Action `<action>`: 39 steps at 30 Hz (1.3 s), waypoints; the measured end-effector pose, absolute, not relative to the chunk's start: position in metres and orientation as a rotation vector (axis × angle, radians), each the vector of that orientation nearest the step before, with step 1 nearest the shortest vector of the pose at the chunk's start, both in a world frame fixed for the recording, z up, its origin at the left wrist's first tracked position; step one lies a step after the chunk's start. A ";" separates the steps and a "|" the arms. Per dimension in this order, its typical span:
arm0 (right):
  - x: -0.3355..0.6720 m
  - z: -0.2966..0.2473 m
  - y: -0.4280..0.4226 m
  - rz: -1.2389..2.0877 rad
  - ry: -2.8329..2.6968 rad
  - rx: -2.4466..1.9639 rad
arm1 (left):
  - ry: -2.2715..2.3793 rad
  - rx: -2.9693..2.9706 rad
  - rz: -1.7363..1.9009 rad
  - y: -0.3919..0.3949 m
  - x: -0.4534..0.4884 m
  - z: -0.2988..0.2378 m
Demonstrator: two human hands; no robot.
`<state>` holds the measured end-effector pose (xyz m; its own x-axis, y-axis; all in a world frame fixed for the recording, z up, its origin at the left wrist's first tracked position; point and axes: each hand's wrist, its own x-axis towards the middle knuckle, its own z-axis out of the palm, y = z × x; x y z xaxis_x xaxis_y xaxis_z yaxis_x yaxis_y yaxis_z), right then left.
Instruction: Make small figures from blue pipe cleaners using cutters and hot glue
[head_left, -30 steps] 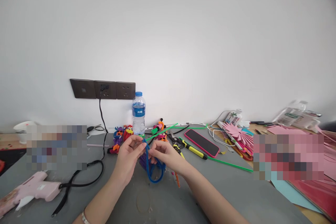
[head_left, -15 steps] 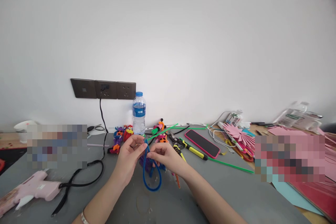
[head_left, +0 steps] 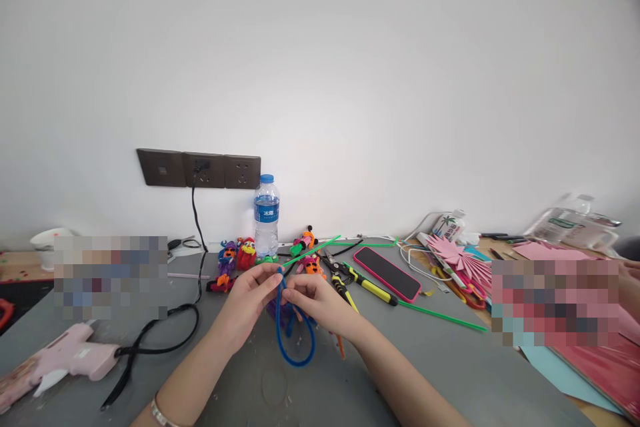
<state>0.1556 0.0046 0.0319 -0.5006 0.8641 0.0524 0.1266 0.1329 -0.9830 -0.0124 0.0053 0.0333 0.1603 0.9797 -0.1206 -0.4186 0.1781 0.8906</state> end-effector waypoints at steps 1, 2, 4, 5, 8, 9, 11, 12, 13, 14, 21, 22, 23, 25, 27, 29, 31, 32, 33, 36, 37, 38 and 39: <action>0.156 0.032 0.004 1.419 -1.754 -0.962 | 0.854 0.831 1.165 0.005 -0.013 0.034; 0.156 0.032 0.004 1.418 -1.755 -0.963 | 0.848 0.831 1.144 0.006 -0.014 0.034; 0.156 0.033 0.004 1.421 -1.760 -0.966 | 0.836 0.839 1.111 0.006 -0.015 0.034; 0.157 0.033 0.004 1.420 -1.762 -0.967 | 0.833 0.847 1.104 0.007 -0.016 0.033; 0.158 0.035 0.004 1.396 -1.770 -0.973 | 0.835 0.872 1.108 0.007 -0.015 0.031; 0.159 0.035 0.004 1.389 -1.769 -0.978 | 0.838 0.875 1.116 0.007 -0.015 0.031; 0.159 0.036 0.004 1.388 -1.762 -0.992 | 0.848 0.870 1.136 0.007 -0.014 0.031; 0.159 0.036 0.004 1.392 -1.757 -1.000 | 0.853 0.867 1.144 0.006 -0.013 0.032; 0.160 0.036 0.004 1.392 -1.750 -1.006 | 0.858 0.864 1.151 0.006 -0.013 0.032; 0.160 0.036 0.004 1.392 -1.749 -1.013 | 0.862 0.863 1.153 0.005 -0.013 0.033; 0.161 0.035 0.004 1.353 -1.831 -1.051 | 0.867 0.882 1.141 0.003 -0.014 0.037; 0.161 0.035 0.004 1.341 -1.843 -1.048 | 0.873 0.885 1.138 0.003 -0.014 0.038; 0.161 0.035 0.004 1.330 -1.852 -1.047 | 0.881 0.888 1.136 0.003 -0.014 0.038; 0.161 0.034 0.004 1.316 -1.867 -1.052 | 0.896 0.894 1.135 0.003 -0.014 0.038; 0.162 0.033 0.005 1.318 -1.877 -1.053 | 0.901 0.905 1.146 0.004 -0.014 0.037; 0.162 0.032 0.005 1.329 -1.884 -1.054 | 0.907 0.919 1.156 0.004 -0.014 0.035; 0.162 0.031 0.006 1.334 -1.891 -1.055 | 0.924 0.938 1.152 0.004 -0.015 0.032; 0.162 0.031 0.006 1.336 -1.894 -1.055 | 0.933 0.948 1.145 0.005 -0.015 0.031; 0.162 0.031 0.006 1.337 -1.897 -1.053 | 0.942 0.956 1.139 0.005 -0.015 0.030; 0.162 0.032 0.005 1.358 -1.901 -1.038 | 0.953 0.970 1.141 0.007 -0.015 0.029; 0.162 0.032 0.005 1.367 -1.900 -1.029 | 0.955 0.977 1.143 0.007 -0.015 0.030; 0.162 0.033 0.004 1.373 -1.895 -1.016 | 0.958 0.986 1.145 0.007 -0.016 0.030; 0.162 0.034 0.004 1.376 -1.884 -1.000 | 0.962 0.997 1.142 0.008 -0.016 0.031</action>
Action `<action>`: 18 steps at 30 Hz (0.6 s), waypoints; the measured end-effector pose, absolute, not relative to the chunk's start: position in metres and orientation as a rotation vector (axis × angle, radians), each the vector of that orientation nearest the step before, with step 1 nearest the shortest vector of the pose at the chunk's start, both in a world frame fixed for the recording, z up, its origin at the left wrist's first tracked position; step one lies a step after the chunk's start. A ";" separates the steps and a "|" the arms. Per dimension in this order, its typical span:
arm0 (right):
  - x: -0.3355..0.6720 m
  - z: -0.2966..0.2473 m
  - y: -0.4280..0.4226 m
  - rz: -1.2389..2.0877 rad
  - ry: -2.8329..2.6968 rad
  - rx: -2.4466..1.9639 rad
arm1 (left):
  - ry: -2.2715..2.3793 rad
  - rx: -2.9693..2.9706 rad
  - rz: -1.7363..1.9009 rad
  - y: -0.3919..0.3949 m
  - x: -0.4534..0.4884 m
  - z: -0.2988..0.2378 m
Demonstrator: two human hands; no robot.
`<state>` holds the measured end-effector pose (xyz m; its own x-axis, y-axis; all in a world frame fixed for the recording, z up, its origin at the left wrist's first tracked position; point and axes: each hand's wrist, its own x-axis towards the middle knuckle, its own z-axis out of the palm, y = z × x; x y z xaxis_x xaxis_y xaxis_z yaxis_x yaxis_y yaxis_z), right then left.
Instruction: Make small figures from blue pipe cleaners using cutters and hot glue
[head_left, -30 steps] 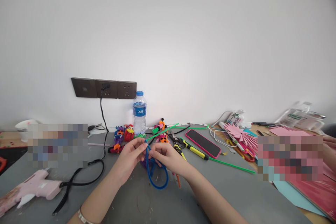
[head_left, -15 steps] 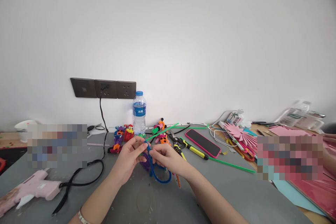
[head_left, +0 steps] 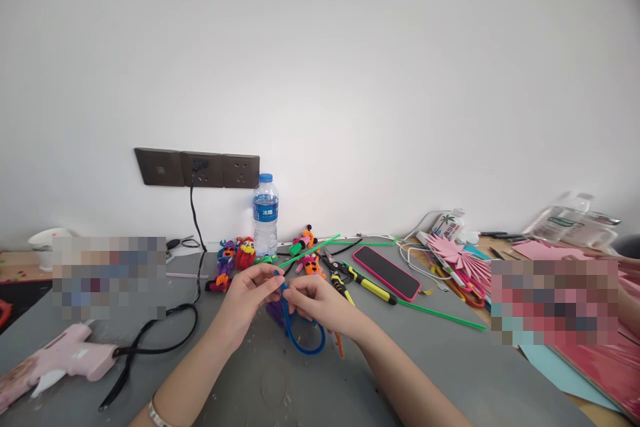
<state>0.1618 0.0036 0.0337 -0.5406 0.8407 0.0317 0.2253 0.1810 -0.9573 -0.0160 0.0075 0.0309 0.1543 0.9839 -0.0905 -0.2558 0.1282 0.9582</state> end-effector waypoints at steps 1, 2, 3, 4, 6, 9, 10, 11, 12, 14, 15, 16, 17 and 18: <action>0.162 0.034 0.003 1.380 -1.868 -0.980 | 0.963 1.011 1.137 0.008 -0.016 0.032; 0.161 0.035 0.003 1.381 -1.850 -0.960 | 0.961 1.023 1.136 0.008 -0.017 0.032; 0.161 0.035 0.003 1.386 -1.834 -0.941 | 0.954 1.032 1.134 0.007 -0.017 0.032; 0.161 0.034 0.003 1.402 -1.821 -0.922 | 0.944 1.036 1.132 0.007 -0.018 0.032; 0.161 0.032 0.004 1.460 -1.809 -0.898 | 0.926 1.023 1.122 0.007 -0.017 0.031; 0.161 0.029 0.005 1.526 -1.810 -0.892 | 0.942 0.946 1.138 0.008 -0.015 0.029; 0.160 0.028 0.005 1.527 -1.817 -0.881 | 0.958 0.915 1.157 0.008 -0.014 0.028; 0.160 0.028 0.005 1.526 -1.825 -0.863 | 0.972 0.887 1.178 0.008 -0.013 0.029; 0.159 0.028 0.005 1.532 -1.831 -0.840 | 0.984 0.861 1.200 0.009 -0.012 0.029; 0.158 0.030 0.004 1.561 -1.829 -0.805 | 0.997 0.810 1.245 0.010 -0.012 0.031; 0.157 0.032 0.003 1.580 -1.831 -0.798 | 1.001 0.778 1.271 0.011 -0.013 0.033; 0.157 0.033 0.003 1.598 -1.836 -0.794 | 1.008 0.743 1.298 0.012 -0.014 0.034; 0.157 0.034 0.002 1.615 -1.843 -0.790 | 1.016 0.705 1.326 0.013 -0.015 0.035; 0.157 0.035 0.002 1.629 -1.851 -0.786 | 1.021 0.674 1.350 0.015 -0.017 0.036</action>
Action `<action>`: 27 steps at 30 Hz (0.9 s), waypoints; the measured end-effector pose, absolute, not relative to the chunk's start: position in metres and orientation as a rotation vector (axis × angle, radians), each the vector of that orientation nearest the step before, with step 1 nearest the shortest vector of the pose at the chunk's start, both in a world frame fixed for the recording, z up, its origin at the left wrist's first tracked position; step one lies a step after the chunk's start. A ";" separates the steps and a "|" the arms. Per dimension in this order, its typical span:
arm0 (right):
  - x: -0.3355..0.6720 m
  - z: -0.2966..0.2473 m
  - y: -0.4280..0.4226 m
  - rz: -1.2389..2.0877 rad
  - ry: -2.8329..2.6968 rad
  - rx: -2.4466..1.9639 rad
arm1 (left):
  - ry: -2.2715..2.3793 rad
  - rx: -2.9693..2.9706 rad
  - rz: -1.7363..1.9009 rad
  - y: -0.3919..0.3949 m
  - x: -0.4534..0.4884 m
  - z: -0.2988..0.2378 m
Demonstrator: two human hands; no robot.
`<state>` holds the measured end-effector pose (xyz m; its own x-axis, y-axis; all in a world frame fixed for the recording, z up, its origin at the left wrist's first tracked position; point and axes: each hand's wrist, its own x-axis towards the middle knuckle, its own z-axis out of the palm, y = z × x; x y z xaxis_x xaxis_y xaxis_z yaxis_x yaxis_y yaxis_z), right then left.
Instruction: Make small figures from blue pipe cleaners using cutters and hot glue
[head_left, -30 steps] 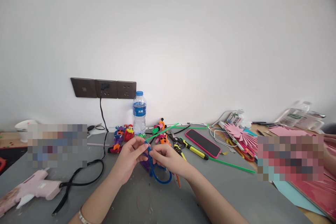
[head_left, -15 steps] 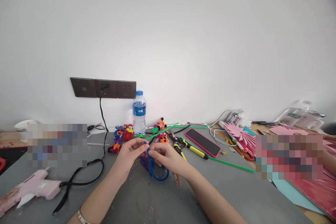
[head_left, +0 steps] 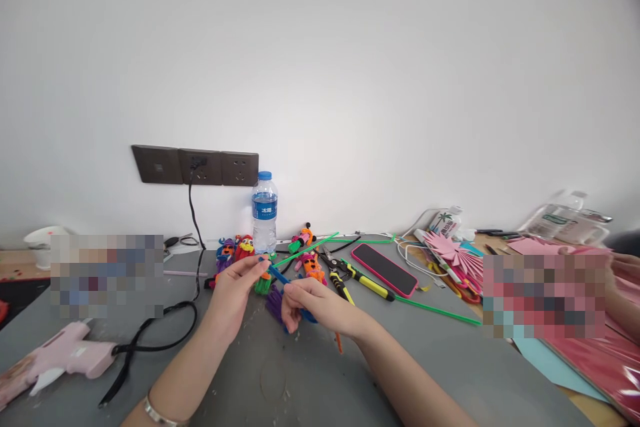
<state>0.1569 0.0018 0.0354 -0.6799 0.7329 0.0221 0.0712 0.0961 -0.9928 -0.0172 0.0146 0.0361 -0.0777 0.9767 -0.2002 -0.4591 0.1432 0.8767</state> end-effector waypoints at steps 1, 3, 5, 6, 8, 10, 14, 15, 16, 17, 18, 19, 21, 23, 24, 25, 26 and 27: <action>0.157 0.036 0.002 1.643 -1.855 -0.782 | 1.022 0.644 1.372 0.016 -0.019 0.037; 0.158 0.036 0.002 1.683 -1.844 -0.772 | 1.010 0.595 1.422 0.020 -0.024 0.037; 0.159 0.035 0.002 1.737 -1.820 -0.759 | 0.987 0.544 1.463 0.024 -0.029 0.037; 0.160 0.035 0.002 1.767 -1.808 -0.754 | 0.978 0.525 1.475 0.026 -0.031 0.037; 0.161 0.034 0.002 1.823 -1.786 -0.739 | 0.969 0.499 1.508 0.029 -0.035 0.037; 0.161 0.034 0.002 1.861 -1.775 -0.717 | 0.954 0.490 1.530 0.031 -0.038 0.038; 0.161 0.035 0.002 1.836 -1.742 -0.679 | 0.931 0.425 1.551 0.034 -0.044 0.041; 0.161 0.035 0.002 1.795 -1.705 -0.677 | 0.925 0.400 1.558 0.035 -0.046 0.042; 0.160 0.035 0.003 1.745 -1.652 -0.679 | 0.915 0.379 1.566 0.035 -0.048 0.044; 0.160 0.035 0.004 1.693 -1.589 -0.688 | 0.899 0.356 1.578 0.035 -0.049 0.046; 0.160 0.035 0.006 1.640 -1.529 -0.706 | 0.884 0.336 1.591 0.035 -0.050 0.048; 0.159 0.035 0.007 1.588 -1.481 -0.734 | 0.869 0.318 1.604 0.034 -0.050 0.049; 0.159 0.034 0.009 1.501 -1.436 -0.795 | 0.854 0.289 1.612 0.031 -0.047 0.051; 0.158 0.031 0.010 1.459 -1.423 -0.826 | 0.849 0.270 1.577 0.028 -0.040 0.051; 0.157 0.029 0.010 1.459 -1.412 -0.825 | 0.850 0.260 1.564 0.027 -0.036 0.049; 0.157 0.028 0.009 1.470 -1.398 -0.812 | 0.845 0.263 1.538 0.025 -0.032 0.048; 0.156 0.027 0.009 1.483 -1.387 -0.792 | 0.840 0.282 1.519 0.023 -0.028 0.046; 0.155 0.027 0.008 1.495 -1.380 -0.770 | 0.840 0.298 1.504 0.021 -0.024 0.045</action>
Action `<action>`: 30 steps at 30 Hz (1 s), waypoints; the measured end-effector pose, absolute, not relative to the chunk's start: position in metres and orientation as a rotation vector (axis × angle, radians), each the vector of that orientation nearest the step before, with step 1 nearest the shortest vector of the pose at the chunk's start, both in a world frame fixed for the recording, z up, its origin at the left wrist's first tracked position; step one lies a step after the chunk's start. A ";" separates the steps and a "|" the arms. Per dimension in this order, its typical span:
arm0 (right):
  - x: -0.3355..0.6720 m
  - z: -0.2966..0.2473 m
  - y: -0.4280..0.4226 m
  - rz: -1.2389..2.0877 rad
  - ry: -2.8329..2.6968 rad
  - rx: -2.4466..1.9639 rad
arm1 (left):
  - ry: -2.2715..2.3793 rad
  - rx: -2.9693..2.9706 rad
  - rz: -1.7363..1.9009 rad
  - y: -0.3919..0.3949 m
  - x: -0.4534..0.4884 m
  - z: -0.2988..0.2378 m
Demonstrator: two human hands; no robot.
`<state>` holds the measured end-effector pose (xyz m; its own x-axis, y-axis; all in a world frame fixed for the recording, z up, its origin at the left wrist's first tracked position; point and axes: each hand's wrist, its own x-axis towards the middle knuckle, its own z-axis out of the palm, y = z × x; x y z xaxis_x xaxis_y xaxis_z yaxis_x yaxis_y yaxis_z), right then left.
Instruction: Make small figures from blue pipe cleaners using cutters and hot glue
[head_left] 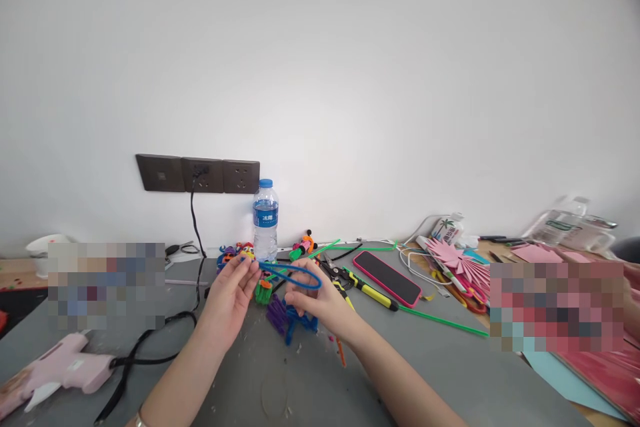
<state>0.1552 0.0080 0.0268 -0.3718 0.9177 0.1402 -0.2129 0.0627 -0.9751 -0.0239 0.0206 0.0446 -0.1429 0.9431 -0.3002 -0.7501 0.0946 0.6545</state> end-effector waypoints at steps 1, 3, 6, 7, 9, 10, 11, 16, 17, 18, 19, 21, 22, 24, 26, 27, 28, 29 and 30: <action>0.154 0.027 0.007 1.501 -1.381 -0.750 | 0.843 0.327 1.483 0.018 -0.020 0.043; 0.153 0.030 0.005 1.479 -1.390 -0.735 | 0.856 0.393 1.427 0.013 -0.014 0.041; 0.153 0.036 0.005 1.392 -1.334 -0.755 | 0.822 0.513 1.306 0.006 -0.009 0.038; 0.153 0.037 0.005 1.380 -1.303 -0.762 | 0.801 0.558 1.270 0.005 -0.009 0.038; 0.153 0.036 0.007 1.391 -1.232 -0.768 | 0.780 0.654 1.204 0.002 -0.010 0.036; 0.154 0.036 0.009 1.401 -1.202 -0.769 | 0.787 0.701 1.166 0.001 -0.011 0.036; 0.154 0.035 0.010 1.406 -1.181 -0.772 | 0.801 0.748 1.122 0.001 -0.011 0.036; 0.158 0.032 0.013 1.319 -1.244 -0.801 | 0.887 0.890 0.926 -0.002 -0.012 0.037; 0.158 0.032 0.013 1.293 -1.272 -0.808 | 0.895 0.903 0.894 -0.003 -0.011 0.038; 0.159 0.032 0.012 1.271 -1.293 -0.814 | 0.900 0.914 0.864 -0.003 -0.011 0.038; 0.160 0.031 0.012 1.248 -1.302 -0.819 | 0.900 0.921 0.836 -0.004 -0.011 0.039; 0.162 0.031 0.012 1.219 -1.301 -0.826 | 0.892 0.931 0.796 -0.005 -0.011 0.039; 0.163 0.032 0.013 1.215 -1.290 -0.824 | 0.883 0.937 0.779 -0.005 -0.011 0.040; 0.166 0.033 0.014 1.217 -1.237 -0.805 | 0.858 0.953 0.751 -0.006 -0.012 0.040; 0.169 0.037 0.015 1.212 -1.145 -0.769 | 0.835 0.967 0.721 -0.007 -0.012 0.040; 0.171 0.039 0.016 1.207 -1.096 -0.750 | 0.829 0.973 0.704 -0.007 -0.013 0.040; 0.173 0.041 0.017 1.202 -1.057 -0.733 | 0.829 0.980 0.685 -0.007 -0.013 0.040; 0.175 0.042 0.018 1.203 -1.034 -0.719 | 0.832 0.988 0.674 -0.006 -0.014 0.040; 0.176 0.043 0.019 1.205 -1.020 -0.709 | 0.837 0.998 0.667 -0.006 -0.014 0.039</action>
